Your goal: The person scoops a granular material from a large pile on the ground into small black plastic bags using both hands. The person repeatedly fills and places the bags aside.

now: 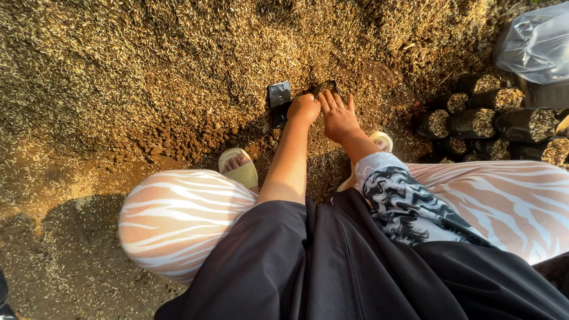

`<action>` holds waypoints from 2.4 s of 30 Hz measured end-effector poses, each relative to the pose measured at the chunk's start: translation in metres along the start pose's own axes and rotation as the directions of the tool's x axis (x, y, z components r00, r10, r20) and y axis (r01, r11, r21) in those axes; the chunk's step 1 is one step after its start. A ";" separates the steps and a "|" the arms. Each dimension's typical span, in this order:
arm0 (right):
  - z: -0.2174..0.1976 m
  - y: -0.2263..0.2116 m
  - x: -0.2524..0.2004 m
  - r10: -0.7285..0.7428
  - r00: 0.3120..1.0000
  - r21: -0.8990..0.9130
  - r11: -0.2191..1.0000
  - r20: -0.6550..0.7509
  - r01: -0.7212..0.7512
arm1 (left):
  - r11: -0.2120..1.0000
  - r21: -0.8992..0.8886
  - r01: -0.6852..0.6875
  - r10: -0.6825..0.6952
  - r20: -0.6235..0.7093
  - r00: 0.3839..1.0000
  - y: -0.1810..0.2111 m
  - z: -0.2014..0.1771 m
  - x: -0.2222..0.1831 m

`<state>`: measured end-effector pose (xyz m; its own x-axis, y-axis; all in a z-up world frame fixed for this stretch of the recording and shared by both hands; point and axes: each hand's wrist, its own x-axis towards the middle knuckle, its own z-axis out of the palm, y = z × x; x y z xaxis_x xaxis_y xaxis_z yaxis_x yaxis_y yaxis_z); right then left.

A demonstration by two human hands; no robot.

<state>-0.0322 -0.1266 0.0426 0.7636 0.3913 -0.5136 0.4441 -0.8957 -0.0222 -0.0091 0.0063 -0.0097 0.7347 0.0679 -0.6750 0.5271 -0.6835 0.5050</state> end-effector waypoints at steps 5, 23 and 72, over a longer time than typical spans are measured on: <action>-0.002 -0.001 0.009 0.018 0.998 -0.020 1.000 0.062 -0.017 | 0.999 0.037 0.015 -0.016 0.025 1.000 0.008 -0.011 -0.014; 0.000 0.034 0.009 -0.134 0.967 0.148 0.975 -0.215 0.168 | 0.991 -0.094 0.092 -0.073 0.188 0.979 0.001 0.026 0.010; -0.087 0.080 0.076 0.126 0.986 0.794 0.585 0.114 -0.166 | 0.996 -0.013 0.093 -0.093 0.045 0.995 0.032 -0.046 -0.024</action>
<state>0.1027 -0.1503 0.0766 0.7551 0.2493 -0.6064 -0.2387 -0.7569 -0.6084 0.0096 0.0156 0.0476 0.6629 0.0983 -0.7422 0.5990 -0.6644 0.4469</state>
